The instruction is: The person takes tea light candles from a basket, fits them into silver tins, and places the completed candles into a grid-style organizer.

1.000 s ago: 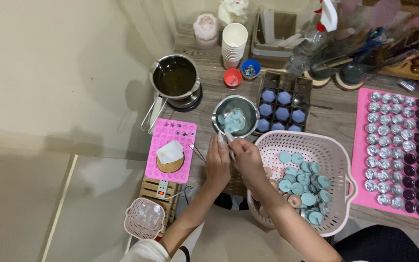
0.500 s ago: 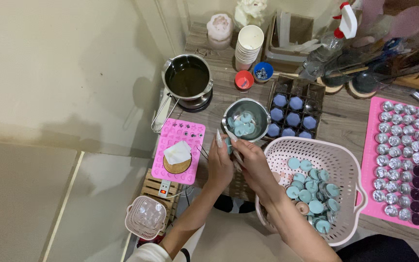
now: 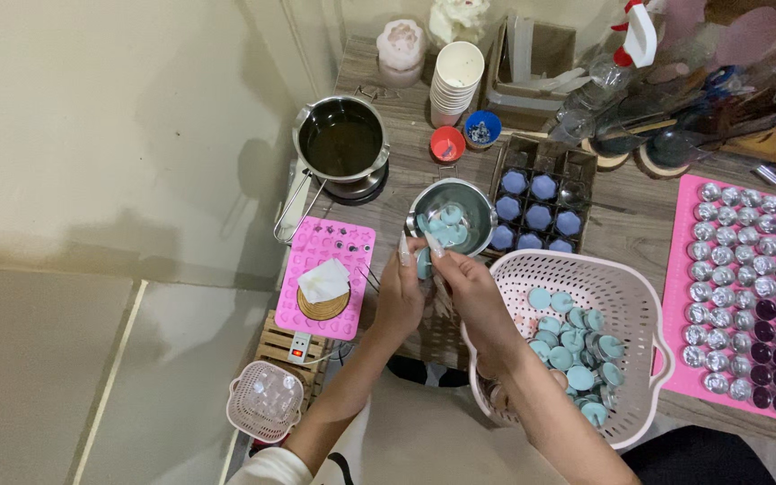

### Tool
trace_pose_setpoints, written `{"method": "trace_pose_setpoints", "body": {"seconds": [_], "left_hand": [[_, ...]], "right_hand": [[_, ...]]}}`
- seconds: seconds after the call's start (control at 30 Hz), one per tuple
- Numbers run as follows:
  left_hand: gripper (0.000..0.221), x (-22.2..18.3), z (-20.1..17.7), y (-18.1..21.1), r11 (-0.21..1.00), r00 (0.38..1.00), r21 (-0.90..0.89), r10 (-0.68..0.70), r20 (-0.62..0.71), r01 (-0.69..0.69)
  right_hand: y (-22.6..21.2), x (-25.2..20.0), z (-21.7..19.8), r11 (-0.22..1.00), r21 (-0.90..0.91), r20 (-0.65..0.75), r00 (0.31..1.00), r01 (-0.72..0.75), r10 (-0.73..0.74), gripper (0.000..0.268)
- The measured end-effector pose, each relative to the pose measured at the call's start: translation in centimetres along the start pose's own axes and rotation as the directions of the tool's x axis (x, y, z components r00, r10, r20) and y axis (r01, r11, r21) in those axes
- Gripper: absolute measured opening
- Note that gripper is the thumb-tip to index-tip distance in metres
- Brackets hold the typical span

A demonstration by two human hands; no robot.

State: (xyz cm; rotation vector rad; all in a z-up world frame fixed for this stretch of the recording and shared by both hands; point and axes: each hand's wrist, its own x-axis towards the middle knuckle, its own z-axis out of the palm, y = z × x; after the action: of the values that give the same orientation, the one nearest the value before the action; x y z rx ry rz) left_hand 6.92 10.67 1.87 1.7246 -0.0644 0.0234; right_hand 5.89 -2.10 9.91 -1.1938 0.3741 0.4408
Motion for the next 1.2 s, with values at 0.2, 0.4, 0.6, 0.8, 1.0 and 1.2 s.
{"method": "trace_pose_setpoints", "body": {"seconds": [0.2, 0.4, 0.6, 0.8, 1.0, 1.2], "left_hand": [[0.045, -0.1, -0.1, 0.4, 0.954, 0.955, 0.127, 0.282, -0.091, -0.27], [0.041, 0.1, -0.3, 0.9, 0.999, 0.996, -0.035, 0.011, -0.087, -0.014], [0.045, -0.8, 0.6, 0.0, 0.99, 0.969, -0.017, -0.141, -0.204, 0.141], [0.049, -0.8, 0.9, -1.1, 0.942, 0.951, -0.234, -0.277, -0.14, 0.24], [0.049, -1.0, 1.1, -0.5, 0.954, 0.947, -0.205, -0.257, -0.193, 0.218], [0.052, -0.3, 1.2, -0.1, 0.893, 0.927, -0.328, -0.36, -0.109, 0.308]], "right_hand": [[0.6, 0.5, 0.2, 0.961, -0.266, -0.015, 0.997, 0.069, -0.076, 0.037], [1.9, 0.6, 0.2, 0.926, -0.279, 0.036, 0.967, 0.253, -0.253, 0.032], [1.7, -0.5, 0.4, 0.958, -0.187, 0.016, 0.976, 0.216, -0.217, 0.035], [1.4, -0.8, 0.8, 0.975, -0.126, -0.028, 0.982, 0.181, -0.186, 0.031], [1.4, -1.1, 0.9, 0.956, -0.166, -0.008, 0.969, 0.24, -0.245, 0.034], [0.1, -1.3, 1.6, 0.956, -0.195, -0.038, 0.972, 0.221, -0.233, 0.032]]}}
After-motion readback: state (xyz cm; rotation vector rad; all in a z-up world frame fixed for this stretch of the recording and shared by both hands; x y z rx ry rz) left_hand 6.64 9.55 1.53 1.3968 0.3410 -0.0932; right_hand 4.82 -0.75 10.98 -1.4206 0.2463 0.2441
